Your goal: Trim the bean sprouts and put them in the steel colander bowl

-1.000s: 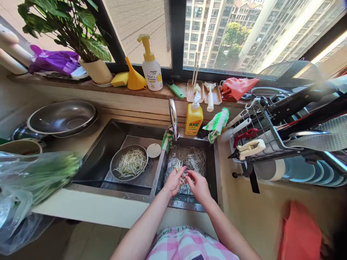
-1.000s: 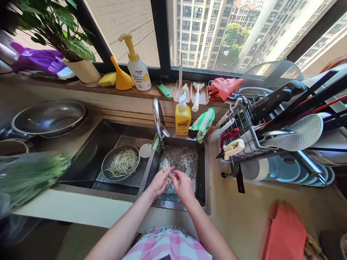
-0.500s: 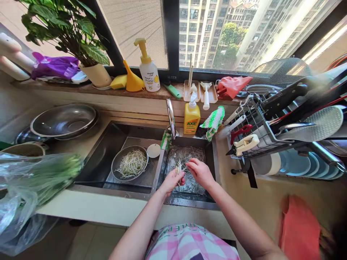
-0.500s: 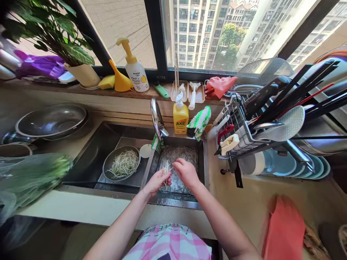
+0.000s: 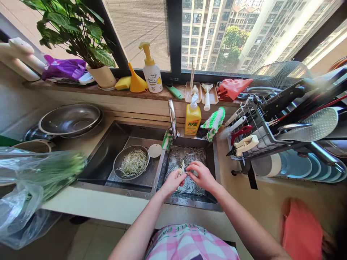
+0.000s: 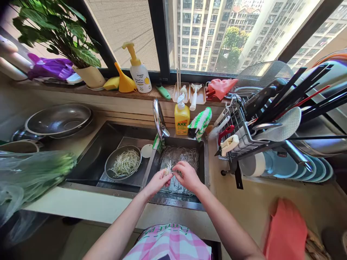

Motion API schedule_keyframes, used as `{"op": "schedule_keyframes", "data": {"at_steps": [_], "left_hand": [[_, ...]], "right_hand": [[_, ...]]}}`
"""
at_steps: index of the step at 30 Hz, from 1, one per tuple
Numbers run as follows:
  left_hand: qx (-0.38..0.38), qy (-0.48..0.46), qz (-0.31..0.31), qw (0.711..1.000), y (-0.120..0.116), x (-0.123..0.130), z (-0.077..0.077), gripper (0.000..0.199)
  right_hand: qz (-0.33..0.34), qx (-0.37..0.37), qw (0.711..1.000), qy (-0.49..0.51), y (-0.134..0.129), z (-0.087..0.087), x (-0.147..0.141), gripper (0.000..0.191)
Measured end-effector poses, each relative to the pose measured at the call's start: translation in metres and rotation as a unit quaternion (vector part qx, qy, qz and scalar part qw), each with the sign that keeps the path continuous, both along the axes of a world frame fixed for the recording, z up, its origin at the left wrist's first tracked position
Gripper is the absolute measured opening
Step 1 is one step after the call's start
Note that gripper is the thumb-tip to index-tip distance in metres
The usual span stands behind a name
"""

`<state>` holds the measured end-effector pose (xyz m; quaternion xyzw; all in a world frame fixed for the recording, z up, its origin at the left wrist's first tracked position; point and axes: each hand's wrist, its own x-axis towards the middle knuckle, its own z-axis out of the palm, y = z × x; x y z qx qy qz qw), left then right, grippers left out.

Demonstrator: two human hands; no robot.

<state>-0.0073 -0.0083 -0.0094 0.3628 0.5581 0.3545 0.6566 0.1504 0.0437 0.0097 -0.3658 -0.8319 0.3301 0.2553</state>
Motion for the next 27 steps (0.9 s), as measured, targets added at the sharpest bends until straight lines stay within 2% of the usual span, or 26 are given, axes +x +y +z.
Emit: {"op": "schedule_keyframes", "data": {"at_steps": [3, 6, 9, 12, 14, 17, 21, 23, 27], "left_hand": [[-0.003, 0.000, -0.011, 1.000, 0.000, 0.002, -0.001, 0.036], [-0.012, -0.009, -0.008, 1.000, 0.000, 0.004, -0.002, 0.038], [-0.014, -0.016, -0.003, 1.000, 0.001, 0.006, 0.002, 0.038], [-0.013, 0.001, -0.007, 1.000, 0.003, 0.006, 0.007, 0.036], [-0.012, 0.016, -0.006, 1.000, 0.003, 0.006, 0.008, 0.035], [-0.002, 0.048, -0.008, 0.999, 0.002, 0.005, 0.004, 0.032], [0.038, 0.123, -0.045, 0.991, 0.001, 0.003, -0.002, 0.028], [0.063, 0.157, -0.062, 0.984, 0.001, 0.001, -0.002, 0.026], [0.092, 0.203, -0.081, 0.971, 0.001, 0.001, 0.001, 0.025]], "right_hand": [[0.003, 0.024, 0.999, -0.024, -0.004, 0.003, 0.001, 0.010], [-0.033, 0.001, 0.999, 0.003, -0.008, -0.003, -0.003, 0.011], [-0.097, -0.093, 0.987, 0.086, -0.010, -0.013, -0.010, 0.010], [-0.159, -0.223, 0.948, 0.161, -0.009, -0.019, -0.013, 0.009], [-0.190, -0.251, 0.932, 0.181, -0.007, -0.019, -0.012, 0.011], [-0.196, -0.165, 0.951, 0.170, -0.005, -0.011, -0.007, 0.014], [-0.073, -0.008, 0.995, 0.070, -0.002, 0.003, 0.000, 0.023], [-0.018, 0.054, 0.998, -0.002, 0.000, 0.007, 0.002, 0.023], [0.019, 0.133, 0.984, -0.116, 0.001, 0.008, 0.003, 0.017]]}}
